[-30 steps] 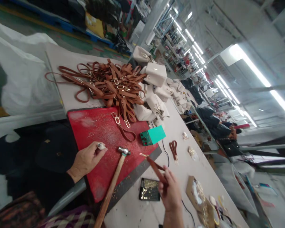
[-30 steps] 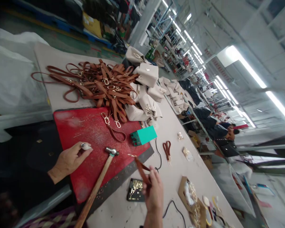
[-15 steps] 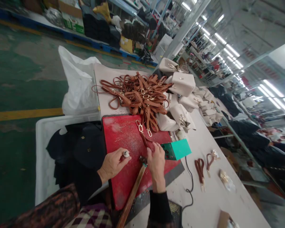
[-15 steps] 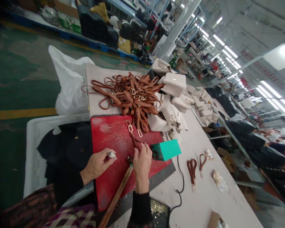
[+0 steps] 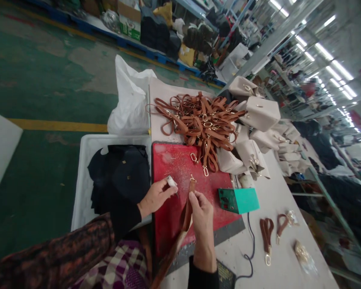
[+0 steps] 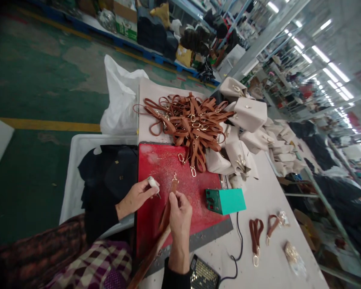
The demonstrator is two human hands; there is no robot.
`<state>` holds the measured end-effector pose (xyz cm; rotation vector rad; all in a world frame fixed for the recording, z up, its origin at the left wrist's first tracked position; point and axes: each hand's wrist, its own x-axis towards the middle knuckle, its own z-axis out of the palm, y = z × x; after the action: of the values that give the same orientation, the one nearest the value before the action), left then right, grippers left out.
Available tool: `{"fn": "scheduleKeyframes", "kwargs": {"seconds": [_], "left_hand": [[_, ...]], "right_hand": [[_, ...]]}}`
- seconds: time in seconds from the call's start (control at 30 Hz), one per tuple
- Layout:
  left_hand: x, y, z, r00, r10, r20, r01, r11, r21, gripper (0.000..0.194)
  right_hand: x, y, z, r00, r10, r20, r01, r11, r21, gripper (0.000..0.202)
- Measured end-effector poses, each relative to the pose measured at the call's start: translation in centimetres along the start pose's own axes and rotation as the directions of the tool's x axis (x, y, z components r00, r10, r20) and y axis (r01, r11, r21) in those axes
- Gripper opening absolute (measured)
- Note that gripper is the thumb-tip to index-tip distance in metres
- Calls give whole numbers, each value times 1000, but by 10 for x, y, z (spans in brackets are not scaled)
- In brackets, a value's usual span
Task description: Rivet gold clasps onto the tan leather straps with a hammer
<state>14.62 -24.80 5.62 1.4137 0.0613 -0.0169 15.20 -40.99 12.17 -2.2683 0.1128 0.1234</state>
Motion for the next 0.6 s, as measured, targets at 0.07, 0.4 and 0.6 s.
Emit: {"fn": "scheduleKeyframes", "kwargs": {"seconds": [0.07,0.4,0.6], "left_hand": [[-4,0,-4,999,-45,-15,44,997,-64,29],[-42,20,8,997,-18,77,6,990,144,16],[-49,31,13,981,32,192,-98,933,347,28]], "right_hand": [[-20,6,10,998,61,19,-62,997,43,41],[-70,10,24,955,-292,-45,271,926,-264,36],[-81,20,12,990,-76,-121,50,979,-198,33]]}}
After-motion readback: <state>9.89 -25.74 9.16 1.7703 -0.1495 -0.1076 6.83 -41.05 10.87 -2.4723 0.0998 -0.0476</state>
